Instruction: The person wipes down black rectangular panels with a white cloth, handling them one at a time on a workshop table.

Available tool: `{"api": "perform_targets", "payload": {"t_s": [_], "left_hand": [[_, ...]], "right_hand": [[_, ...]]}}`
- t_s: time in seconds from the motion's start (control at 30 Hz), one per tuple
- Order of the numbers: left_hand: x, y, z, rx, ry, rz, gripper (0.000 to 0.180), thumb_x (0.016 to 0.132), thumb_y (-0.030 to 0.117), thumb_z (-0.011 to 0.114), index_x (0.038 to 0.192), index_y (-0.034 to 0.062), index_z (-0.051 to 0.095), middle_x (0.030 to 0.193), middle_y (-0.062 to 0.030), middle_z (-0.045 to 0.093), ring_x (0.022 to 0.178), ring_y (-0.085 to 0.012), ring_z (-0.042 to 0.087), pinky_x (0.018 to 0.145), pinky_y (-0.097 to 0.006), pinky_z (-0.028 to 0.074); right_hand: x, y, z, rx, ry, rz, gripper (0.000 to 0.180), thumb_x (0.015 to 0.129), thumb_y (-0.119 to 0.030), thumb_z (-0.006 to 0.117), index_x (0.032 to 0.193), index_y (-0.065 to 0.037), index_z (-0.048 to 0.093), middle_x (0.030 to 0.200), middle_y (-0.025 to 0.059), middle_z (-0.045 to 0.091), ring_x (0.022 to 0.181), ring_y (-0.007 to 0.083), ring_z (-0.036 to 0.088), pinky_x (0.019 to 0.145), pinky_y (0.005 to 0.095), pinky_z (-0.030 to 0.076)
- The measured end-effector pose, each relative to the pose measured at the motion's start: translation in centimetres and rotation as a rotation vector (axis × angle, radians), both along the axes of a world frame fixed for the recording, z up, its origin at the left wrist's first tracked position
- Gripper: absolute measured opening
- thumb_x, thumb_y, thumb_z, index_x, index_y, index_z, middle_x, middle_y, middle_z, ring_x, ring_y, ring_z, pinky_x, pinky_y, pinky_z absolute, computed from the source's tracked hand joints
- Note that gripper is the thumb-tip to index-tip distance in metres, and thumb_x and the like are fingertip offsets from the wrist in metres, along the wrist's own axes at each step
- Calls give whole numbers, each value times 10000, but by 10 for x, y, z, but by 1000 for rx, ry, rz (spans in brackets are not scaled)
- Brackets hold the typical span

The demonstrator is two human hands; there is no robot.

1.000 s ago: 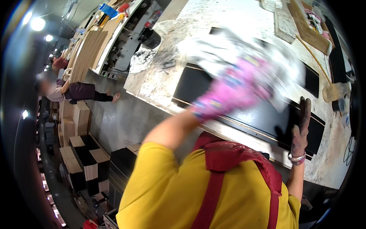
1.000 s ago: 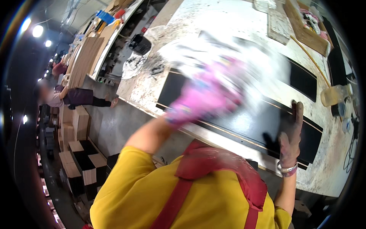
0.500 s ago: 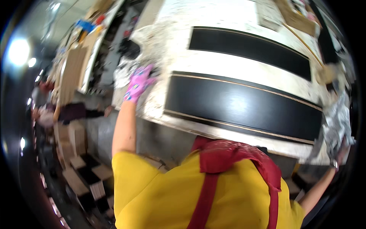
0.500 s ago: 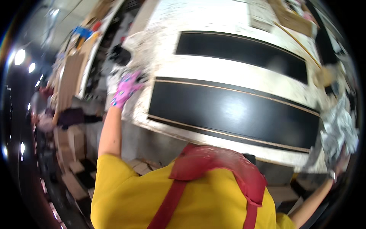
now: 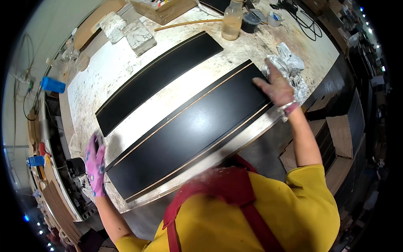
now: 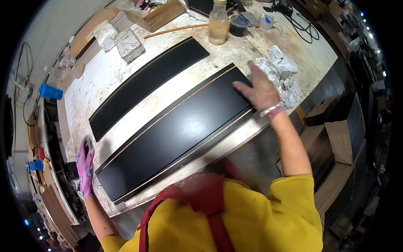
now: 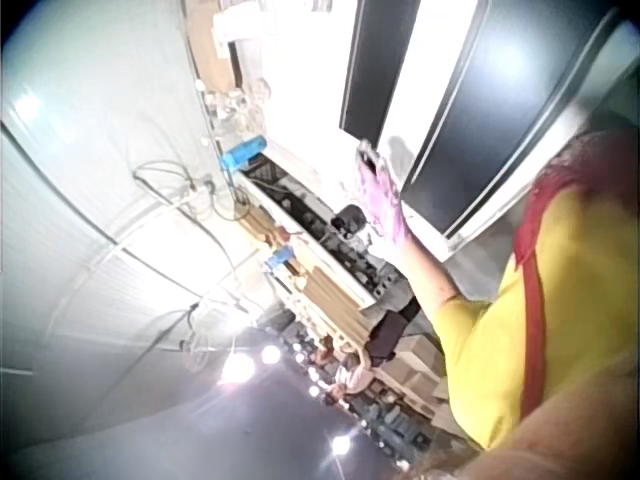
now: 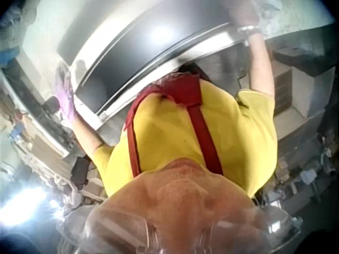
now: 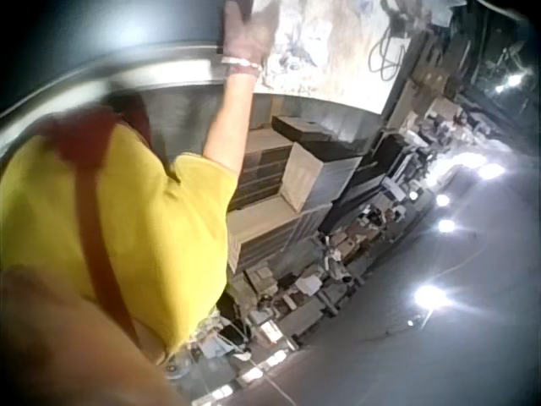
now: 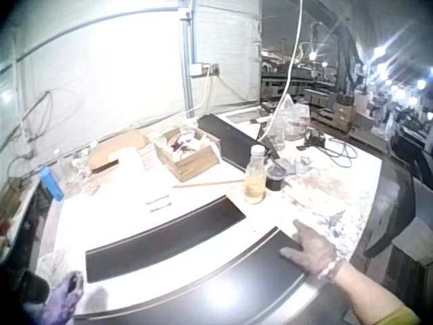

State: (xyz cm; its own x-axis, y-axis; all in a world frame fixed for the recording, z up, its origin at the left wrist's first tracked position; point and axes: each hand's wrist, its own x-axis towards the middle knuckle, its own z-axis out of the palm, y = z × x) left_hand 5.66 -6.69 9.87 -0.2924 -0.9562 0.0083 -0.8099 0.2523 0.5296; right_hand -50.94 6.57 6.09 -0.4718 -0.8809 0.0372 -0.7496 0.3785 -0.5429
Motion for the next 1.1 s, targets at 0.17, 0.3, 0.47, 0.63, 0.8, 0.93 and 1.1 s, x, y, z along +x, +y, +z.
{"api": "perform_targets", "payload": {"t_s": [0.17, 0.3, 0.47, 0.63, 0.8, 0.93, 1.1], "left_hand": [[-254, -33, 48, 159, 168, -601, 681, 928, 472, 534, 1473, 104, 356, 1406, -144, 476, 1299, -273, 442, 1092, -364, 322], [-390, -59, 16, -15, 198, -860, 537, 978, 442, 474, 1371, 77, 491, 1277, -184, 564, 1151, -319, 561, 972, -373, 444], [-446, -54, -33, 65, 58, -1015, 488, 990, 369, 458, 1364, 56, 488, 1288, -255, 544, 1222, -373, 498, 1047, -405, 380], [-388, -57, -7, 92, -256, -1055, 505, 994, 352, 454, 1388, 34, 451, 1255, -236, 566, 1180, -366, 518, 1022, -409, 389], [-407, -64, -2, 174, 36, -983, 536, 988, 379, 466, 1401, 40, 426, 1182, -199, 567, 1059, -334, 548, 955, -373, 416], [-423, -56, -27, 170, 90, -1039, 566, 996, 424, 435, 1418, 48, 419, 1231, -197, 553, 1151, -332, 507, 1022, -370, 370], [-318, -54, 5, 255, -116, -1008, 600, 974, 491, 452, 1410, 80, 455, 1076, -152, 562, 1060, -303, 520, 970, -349, 387]], "right_hand": [[5, 0, -12, 176, -57, -104, 820, 849, -577, 594, 1420, -26, 386, 1321, 232, 539, 1224, 346, 526, 1021, 367, 409], [10, -2, -14, 96, -139, -78, 778, 857, -564, 591, 1393, -27, 424, 1310, 213, 554, 1216, 345, 532, 1009, 371, 418], [7, 0, -16, 71, -151, -50, 792, 859, -576, 549, 1433, -68, 347, 1353, 225, 506, 1190, 367, 540, 993, 395, 431], [-1, 1, -33, 121, -143, -72, 804, 861, -591, 534, 1431, -56, 347, 1359, 227, 498, 1198, 358, 535, 987, 397, 437], [2, 2, -26, 83, -137, -64, 805, 871, -542, 564, 1451, -41, 321, 1401, 208, 468, 1255, 336, 493, 1021, 376, 414], [5, -1, -23, 81, -129, -63, 803, 866, -562, 563, 1449, -57, 340, 1412, 188, 467, 1267, 322, 489, 1033, 360, 403], [4, 1, -22, 128, -177, -110, 807, 861, -601, 546, 1453, -84, 359, 1400, 177, 487, 1245, 319, 512, 1012, 358, 415]]}}
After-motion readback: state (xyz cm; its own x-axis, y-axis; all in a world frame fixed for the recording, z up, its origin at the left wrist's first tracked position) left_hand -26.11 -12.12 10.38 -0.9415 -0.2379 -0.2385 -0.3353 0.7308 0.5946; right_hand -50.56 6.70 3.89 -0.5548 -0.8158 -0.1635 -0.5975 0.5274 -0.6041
